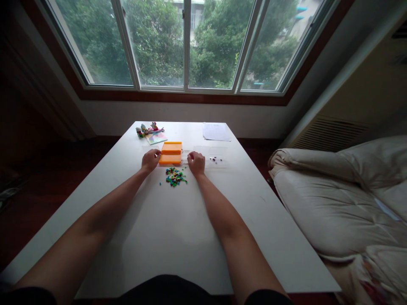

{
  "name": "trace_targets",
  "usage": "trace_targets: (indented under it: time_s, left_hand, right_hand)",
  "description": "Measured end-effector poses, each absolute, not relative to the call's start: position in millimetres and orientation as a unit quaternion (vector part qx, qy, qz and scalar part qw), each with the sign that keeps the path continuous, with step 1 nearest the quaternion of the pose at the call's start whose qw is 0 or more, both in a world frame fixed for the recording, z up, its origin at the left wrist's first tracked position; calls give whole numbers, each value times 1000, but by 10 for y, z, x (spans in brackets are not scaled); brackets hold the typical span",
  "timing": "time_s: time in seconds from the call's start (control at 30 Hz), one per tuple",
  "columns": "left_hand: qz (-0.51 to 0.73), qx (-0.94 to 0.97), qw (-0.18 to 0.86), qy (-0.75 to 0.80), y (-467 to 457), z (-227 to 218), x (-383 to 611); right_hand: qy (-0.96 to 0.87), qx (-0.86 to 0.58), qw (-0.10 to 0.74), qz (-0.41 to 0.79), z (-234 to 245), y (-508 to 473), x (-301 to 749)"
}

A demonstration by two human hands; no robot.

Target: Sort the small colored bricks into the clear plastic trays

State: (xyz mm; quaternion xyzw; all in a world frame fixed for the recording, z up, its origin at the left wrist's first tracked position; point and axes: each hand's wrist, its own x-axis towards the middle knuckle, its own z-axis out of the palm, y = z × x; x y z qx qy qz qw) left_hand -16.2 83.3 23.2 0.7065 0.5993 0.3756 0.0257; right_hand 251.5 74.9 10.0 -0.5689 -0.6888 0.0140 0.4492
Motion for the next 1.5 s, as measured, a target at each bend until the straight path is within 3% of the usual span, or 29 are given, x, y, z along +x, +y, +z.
trace_targets:
  time_s: [0.53, 0.83, 1.5]
  left_hand:
    - [281, 845, 117, 440, 393, 210, 21]
    - [267, 835, 85, 473, 336, 162, 4]
    - [224, 899, 62, 370, 279, 302, 38]
  right_hand:
    - [-689, -570, 448, 18, 80, 765, 2517]
    - [-687, -571, 449, 18, 73, 772, 2517]
    - [-687, -571, 449, 27, 58, 782, 2515]
